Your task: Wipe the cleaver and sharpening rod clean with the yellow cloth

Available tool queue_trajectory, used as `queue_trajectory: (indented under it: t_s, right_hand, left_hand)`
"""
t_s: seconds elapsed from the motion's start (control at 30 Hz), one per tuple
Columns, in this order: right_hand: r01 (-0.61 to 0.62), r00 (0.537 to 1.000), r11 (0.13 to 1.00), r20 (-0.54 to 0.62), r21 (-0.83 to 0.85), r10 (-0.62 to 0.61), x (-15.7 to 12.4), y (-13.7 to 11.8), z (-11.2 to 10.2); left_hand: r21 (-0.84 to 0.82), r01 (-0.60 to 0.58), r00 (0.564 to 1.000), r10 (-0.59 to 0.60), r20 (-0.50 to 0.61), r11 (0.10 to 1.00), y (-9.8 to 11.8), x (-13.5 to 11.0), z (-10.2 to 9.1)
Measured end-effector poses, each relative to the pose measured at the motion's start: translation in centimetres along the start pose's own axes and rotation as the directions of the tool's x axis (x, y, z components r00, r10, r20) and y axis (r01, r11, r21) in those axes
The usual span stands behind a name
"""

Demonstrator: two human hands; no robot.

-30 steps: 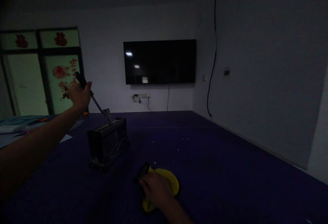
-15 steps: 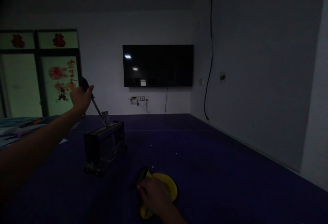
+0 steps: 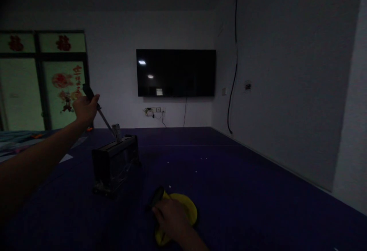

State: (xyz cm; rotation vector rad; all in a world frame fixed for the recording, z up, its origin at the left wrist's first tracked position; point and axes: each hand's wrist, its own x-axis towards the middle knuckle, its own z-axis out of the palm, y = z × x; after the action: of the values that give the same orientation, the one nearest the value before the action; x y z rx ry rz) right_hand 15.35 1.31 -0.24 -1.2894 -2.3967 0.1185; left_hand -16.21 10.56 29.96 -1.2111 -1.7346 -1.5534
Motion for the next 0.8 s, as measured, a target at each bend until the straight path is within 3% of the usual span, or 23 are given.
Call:
queue_trajectory:
  t_s: [0.47, 0.8]
  right_hand:
    - [0.001, 1.000, 0.999, -0.004, -0.035, -0.001, 0.0, 0.0, -0.1]
    - [-0.003, 1.000, 0.998, 0.006, -0.062, 0.003, 0.0, 0.1, 0.0]
  left_hand:
    - [0.012, -0.034, 0.998, 0.033, 0.054, 0.999, 0.3, 0.0, 0.5]
    - [-0.002, -0.044, 0.984, 0.044, 0.170, 0.999, 1.2, -0.6, 1.3]
